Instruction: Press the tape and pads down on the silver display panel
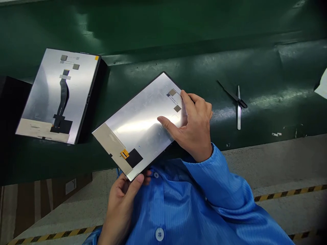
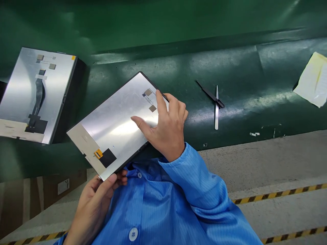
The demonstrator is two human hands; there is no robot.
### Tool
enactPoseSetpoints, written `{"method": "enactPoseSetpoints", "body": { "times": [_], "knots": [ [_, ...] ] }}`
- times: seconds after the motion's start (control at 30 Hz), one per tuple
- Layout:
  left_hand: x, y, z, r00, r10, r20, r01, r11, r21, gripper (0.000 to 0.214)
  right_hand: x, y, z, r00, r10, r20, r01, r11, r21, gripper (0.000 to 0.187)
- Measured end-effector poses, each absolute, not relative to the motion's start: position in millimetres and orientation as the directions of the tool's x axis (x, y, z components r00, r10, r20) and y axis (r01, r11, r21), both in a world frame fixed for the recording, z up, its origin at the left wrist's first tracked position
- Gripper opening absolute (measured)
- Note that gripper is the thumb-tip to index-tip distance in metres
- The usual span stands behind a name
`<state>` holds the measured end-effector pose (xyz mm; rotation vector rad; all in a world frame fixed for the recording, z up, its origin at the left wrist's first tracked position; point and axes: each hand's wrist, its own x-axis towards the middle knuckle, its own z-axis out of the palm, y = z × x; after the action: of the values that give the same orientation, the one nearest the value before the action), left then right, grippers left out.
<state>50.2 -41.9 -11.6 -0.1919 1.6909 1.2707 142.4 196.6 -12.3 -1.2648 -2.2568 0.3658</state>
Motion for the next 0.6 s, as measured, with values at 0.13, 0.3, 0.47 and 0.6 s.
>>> {"method": "enactPoseSetpoints", "body": {
  "times": [0.13,0.3,0.47,0.6],
  "knots": [
    [50.6,-35.9,-12.8,-0.532,0.366,-0.763,-0.625,0.439,0.646,0.056,142.7,196.9,-12.4,-0.429,0.850,0.305,0.698,0.527,-0.485,0.088],
    [52.1,-35.4,-17.6,-0.505,0.420,-0.754,-0.588,0.471,0.657,0.050,142.4,196.6,-12.3,-0.425,0.853,0.303,0.696,0.522,-0.492,0.087],
    [54.0,-33.8,-18.6,-0.525,0.481,-0.702,-0.523,0.469,0.712,0.037,141.9,196.0,-11.6,-0.423,0.853,0.306,0.704,0.522,-0.482,0.088],
    [59.1,-30.8,-16.6,-0.520,0.513,-0.683,-0.489,0.476,0.731,0.034,142.7,196.4,-11.1,-0.422,0.853,0.306,0.704,0.522,-0.482,0.087]
  ]
}}
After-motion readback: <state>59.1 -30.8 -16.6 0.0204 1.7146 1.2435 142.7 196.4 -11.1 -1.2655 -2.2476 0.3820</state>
